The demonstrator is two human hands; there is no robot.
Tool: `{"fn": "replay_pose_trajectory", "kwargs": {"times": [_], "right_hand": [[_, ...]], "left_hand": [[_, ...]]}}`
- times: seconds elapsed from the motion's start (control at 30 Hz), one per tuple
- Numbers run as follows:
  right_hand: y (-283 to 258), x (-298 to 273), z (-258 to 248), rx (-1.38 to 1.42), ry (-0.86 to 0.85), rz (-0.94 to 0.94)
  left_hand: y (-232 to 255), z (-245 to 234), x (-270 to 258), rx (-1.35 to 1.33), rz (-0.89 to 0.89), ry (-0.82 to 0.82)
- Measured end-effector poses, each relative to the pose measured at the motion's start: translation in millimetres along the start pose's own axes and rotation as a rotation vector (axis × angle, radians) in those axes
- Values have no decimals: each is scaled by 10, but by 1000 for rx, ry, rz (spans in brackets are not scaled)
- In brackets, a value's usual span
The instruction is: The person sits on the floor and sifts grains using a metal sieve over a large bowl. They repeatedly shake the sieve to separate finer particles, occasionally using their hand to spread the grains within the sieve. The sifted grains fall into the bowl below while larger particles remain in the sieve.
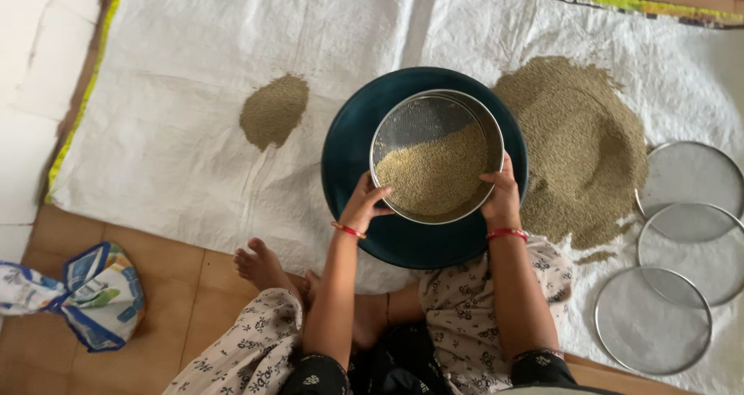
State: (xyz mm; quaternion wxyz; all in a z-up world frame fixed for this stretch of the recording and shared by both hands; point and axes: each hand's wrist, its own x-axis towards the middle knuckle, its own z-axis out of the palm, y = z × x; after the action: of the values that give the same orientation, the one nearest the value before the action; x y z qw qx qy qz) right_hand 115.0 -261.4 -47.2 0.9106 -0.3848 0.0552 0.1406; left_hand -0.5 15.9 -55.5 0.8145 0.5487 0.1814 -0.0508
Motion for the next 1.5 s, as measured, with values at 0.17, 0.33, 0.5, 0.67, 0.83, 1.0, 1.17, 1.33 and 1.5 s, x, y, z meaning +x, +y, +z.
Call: {"fn": "replay_pose_trajectory", "kwargs": {"times": [0.17,0.33,0.5,0.67,0.83,1.0,1.17,1.33,1.5], "right_hand": [[-135,-37,226,129,-144,28],[-135,-75,292,157,-126,124],[-75,20,115,196,-75,123],[-27,67,86,246,-49,172],[-56,71,92,276,-35,147],[-47,91,73,266,47,145],[-11,117,38,251,89,142],[-38,142,34,249,98,135],[-44,153,33,244,102,127]], "left_hand": [[-116,-120,-43,-321,47,26],[286,-264,-145,-446,291,175],[815,-537,-266,-404,460,565],[1149,-1033,-149,-323,518,836],[1110,-1667,357,-255,628,949],[1008,-2122,631,-46,788,1038],[929,-2142,548,192,874,1008],[1101,-1881,317,487,748,1018],[1174,-1699,115,973,804,1091]]}}
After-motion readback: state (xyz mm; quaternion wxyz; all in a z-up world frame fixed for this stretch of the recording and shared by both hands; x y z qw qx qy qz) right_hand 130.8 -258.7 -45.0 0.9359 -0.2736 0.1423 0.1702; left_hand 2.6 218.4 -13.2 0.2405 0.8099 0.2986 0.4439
